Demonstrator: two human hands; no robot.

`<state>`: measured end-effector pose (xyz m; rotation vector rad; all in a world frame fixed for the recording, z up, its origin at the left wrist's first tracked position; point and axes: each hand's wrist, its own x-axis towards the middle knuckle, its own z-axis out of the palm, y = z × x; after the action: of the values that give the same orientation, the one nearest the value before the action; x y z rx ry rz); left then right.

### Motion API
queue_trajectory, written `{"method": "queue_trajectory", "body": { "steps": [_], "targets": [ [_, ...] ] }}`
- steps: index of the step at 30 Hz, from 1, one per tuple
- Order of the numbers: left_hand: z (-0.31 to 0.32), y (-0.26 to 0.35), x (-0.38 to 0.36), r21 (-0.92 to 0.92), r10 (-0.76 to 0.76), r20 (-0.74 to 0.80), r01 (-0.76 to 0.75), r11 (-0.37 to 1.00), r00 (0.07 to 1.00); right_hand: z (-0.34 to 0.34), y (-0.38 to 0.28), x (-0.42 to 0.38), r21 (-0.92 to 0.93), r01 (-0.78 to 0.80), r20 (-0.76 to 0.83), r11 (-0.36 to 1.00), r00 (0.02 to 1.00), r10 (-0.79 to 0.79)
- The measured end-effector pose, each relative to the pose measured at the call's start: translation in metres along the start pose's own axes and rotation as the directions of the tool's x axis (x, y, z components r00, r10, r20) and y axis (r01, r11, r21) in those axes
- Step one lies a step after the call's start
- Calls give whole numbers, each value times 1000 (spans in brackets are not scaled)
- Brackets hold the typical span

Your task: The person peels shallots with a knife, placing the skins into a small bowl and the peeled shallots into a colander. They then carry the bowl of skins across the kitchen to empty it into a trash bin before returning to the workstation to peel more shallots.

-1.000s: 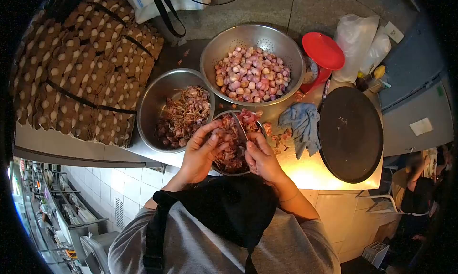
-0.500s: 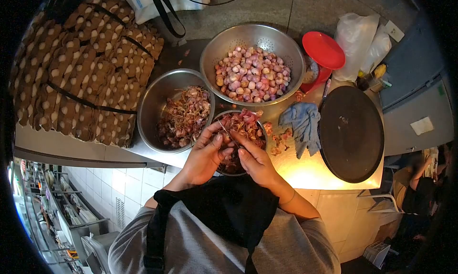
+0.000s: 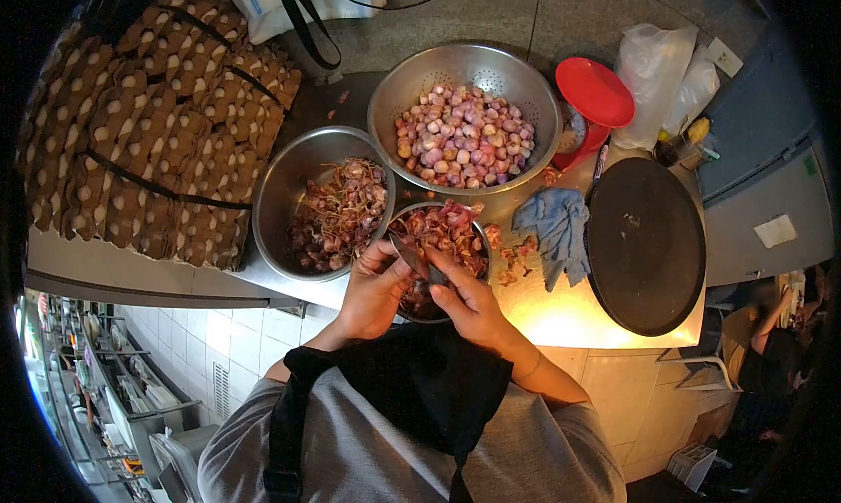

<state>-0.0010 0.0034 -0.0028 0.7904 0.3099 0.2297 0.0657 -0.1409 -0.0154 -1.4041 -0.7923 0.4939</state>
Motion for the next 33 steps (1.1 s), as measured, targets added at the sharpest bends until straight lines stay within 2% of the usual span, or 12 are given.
{"method": "queue_trajectory", "body": {
  "steps": [1,4,7,10,13,16,19,22,25,31,33],
  "targets": [
    [0,-1,0,28,22,4,-22,999,1000,1,1,0,21,4,-23,1000,1000,-4],
    [2,0,-2,5,-4,-35,5,1000,999,-3,0,1,178,-144,52,973,989,137],
    [0,-7,-5,186,54,-28,-48,981,998,-1,-4,4,422,-247,92,873,969,229],
    [3,-7,-5,175,32,-44,-24,984,999,2,2,7,451,-206,79,868,978,191],
    [6,-7,-3,265,29,-43,-17,964,999,1,6,10,511,-210,65,834,976,206],
    [11,-6,1,219,-9,-53,20,976,999,-2,1,12,591,-266,79,762,959,273],
    [12,-4,2,327,5,-2,-4,945,1000,1,5,11,484,-239,11,842,964,267],
    [1,-6,2,455,28,64,-54,889,998,4,4,11,479,-182,34,859,981,189],
    [3,0,4,434,-4,38,-13,901,999,-3,3,10,533,-290,111,795,955,274],
    [5,8,5,404,-36,61,8,915,997,-8,-9,12,602,-373,189,706,926,327],
    [4,13,4,373,-64,95,24,927,993,-13,-8,13,618,-367,138,696,921,363]
  ]
}}
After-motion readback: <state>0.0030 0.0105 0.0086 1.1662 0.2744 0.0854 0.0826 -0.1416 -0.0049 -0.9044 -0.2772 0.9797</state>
